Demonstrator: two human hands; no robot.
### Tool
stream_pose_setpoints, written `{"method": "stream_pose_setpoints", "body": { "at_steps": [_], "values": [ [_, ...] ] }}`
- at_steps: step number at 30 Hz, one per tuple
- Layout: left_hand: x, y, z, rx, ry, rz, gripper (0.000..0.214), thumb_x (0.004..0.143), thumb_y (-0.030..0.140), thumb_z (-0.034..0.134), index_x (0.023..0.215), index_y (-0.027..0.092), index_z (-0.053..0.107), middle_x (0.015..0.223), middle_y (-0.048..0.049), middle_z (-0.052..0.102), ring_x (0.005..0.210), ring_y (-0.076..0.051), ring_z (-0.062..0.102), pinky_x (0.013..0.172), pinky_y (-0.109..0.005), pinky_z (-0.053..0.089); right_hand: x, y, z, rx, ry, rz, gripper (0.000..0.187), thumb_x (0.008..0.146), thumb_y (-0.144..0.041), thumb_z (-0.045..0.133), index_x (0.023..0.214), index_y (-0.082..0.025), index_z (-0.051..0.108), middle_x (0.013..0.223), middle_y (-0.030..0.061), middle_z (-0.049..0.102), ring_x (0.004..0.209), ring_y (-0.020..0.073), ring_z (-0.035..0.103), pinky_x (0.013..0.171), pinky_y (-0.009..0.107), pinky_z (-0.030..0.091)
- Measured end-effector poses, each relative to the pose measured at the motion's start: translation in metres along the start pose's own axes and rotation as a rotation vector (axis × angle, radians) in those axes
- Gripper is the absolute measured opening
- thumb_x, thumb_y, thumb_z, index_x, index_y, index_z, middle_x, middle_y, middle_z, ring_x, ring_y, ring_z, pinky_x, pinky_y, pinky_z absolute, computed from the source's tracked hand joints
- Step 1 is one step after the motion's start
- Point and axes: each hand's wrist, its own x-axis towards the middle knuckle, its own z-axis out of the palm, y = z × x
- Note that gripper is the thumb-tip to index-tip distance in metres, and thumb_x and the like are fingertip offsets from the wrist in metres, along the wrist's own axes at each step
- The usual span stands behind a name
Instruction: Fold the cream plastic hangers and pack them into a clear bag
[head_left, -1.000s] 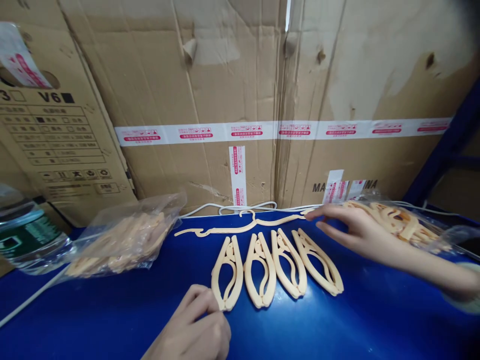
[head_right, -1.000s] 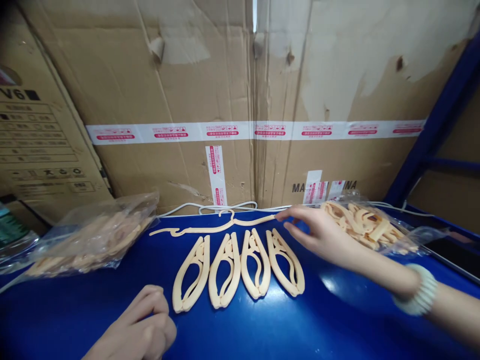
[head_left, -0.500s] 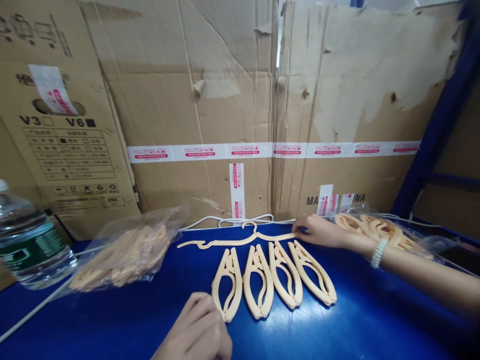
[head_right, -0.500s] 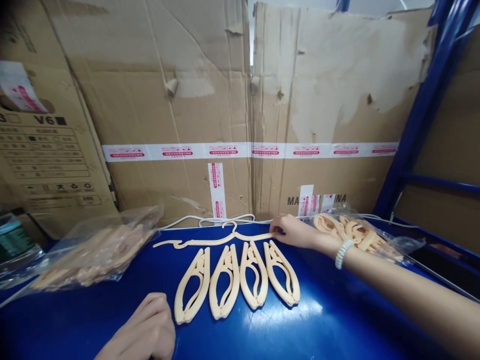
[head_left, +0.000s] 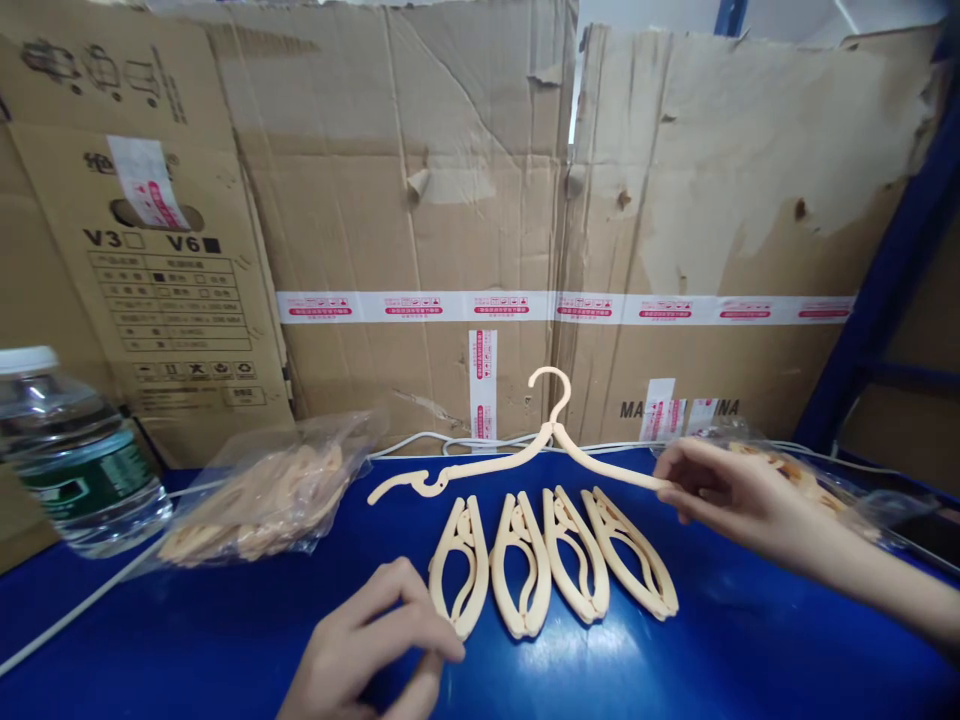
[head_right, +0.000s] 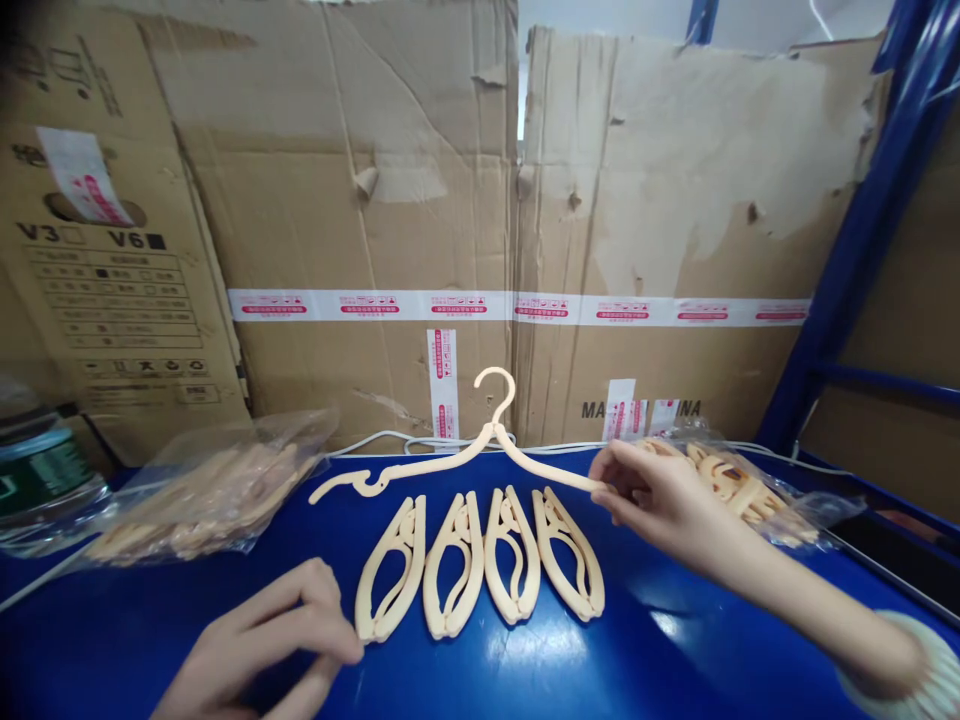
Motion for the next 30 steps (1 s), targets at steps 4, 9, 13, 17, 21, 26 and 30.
{"method": "stream_pose_setpoints", "body": {
  "at_steps": [4, 9, 13, 17, 21, 26, 30],
  "values": [
    [0.009, -0.001, -0.007, -0.054, 0.046, -0.160, 0.019, 0.086, 0.016, 0.055, 0.077, 0.025, 0.070, 0.069, 0.0022, 0.058, 0.060, -0.010, 0.059, 0.056, -0.018, 0.045, -0.018, 0.009, 0.016, 0.040, 0.125, -0.035, 0.022, 0.088, -0.041, 0.056, 0.094, -0.020, 0.060, 0.080, 0.0046, 0.066, 0.065, 0.0159, 0.064, 0.058, 0.027, 0.055],
    [0.012, -0.006, -0.009, -0.122, 0.129, -0.333, 0.024, 0.085, 0.022, 0.052, 0.072, 0.024, 0.072, 0.062, 0.0019, 0.057, 0.059, -0.012, 0.057, 0.056, -0.018, 0.044, -0.028, 0.010, 0.026, -0.091, 0.239, -0.100, 0.025, 0.088, -0.041, 0.057, 0.102, -0.022, 0.063, 0.088, 0.0062, 0.070, 0.074, 0.0195, 0.068, 0.061, 0.028, 0.059],
    [0.008, -0.012, -0.007, -0.191, 0.171, -0.566, 0.026, 0.089, 0.033, 0.048, 0.080, 0.020, 0.069, 0.054, 0.0034, 0.048, 0.053, -0.012, 0.048, 0.053, -0.020, 0.040, -0.031, 0.008, 0.029, -0.157, 0.304, -0.159, 0.026, 0.087, -0.043, 0.057, 0.100, -0.023, 0.065, 0.088, 0.0052, 0.072, 0.076, 0.0218, 0.070, 0.060, 0.027, 0.060],
    [0.007, -0.017, -0.001, -0.386, 0.271, -0.718, 0.027, 0.094, 0.044, 0.047, 0.104, 0.020, 0.056, 0.057, 0.0042, 0.053, 0.054, -0.013, 0.048, 0.054, -0.022, 0.042, -0.036, 0.013, 0.035, -0.122, 0.311, -0.131, 0.028, 0.087, -0.043, 0.056, 0.106, -0.024, 0.062, 0.093, 0.0044, 0.071, 0.077, 0.0205, 0.070, 0.060, 0.025, 0.060],
    [0.005, -0.018, 0.006, -0.559, 0.373, -0.680, 0.041, 0.088, 0.040, 0.059, 0.124, 0.027, 0.043, 0.126, -0.0069, 0.055, 0.084, -0.017, 0.060, 0.068, -0.027, 0.053, -0.041, 0.015, 0.038, -0.121, 0.265, -0.095, 0.029, 0.087, -0.042, 0.056, 0.110, -0.025, 0.061, 0.097, 0.0041, 0.070, 0.082, 0.0213, 0.070, 0.065, 0.025, 0.060],
    [-0.001, -0.011, 0.012, -0.576, 0.300, -0.627, 0.062, 0.088, 0.035, 0.062, 0.140, 0.036, 0.029, 0.138, -0.0057, 0.048, 0.101, -0.019, 0.060, 0.086, -0.028, 0.052, -0.044, 0.009, 0.042, -0.166, 0.178, -0.170, 0.024, 0.088, -0.034, 0.056, 0.109, -0.026, 0.062, 0.098, 0.0038, 0.070, 0.083, 0.0217, 0.069, 0.068, 0.027, 0.058],
    [-0.004, -0.005, 0.009, -0.481, 0.097, -0.626, 0.055, 0.088, 0.037, 0.060, 0.139, 0.035, 0.040, 0.114, -0.0028, 0.063, 0.090, -0.016, 0.062, 0.084, -0.025, 0.051, -0.048, 0.002, 0.048, -0.198, 0.123, -0.265, 0.025, 0.089, -0.024, 0.055, 0.113, -0.027, 0.059, 0.101, 0.0023, 0.070, 0.085, 0.0185, 0.068, 0.070, 0.024, 0.057]
  ]
}}
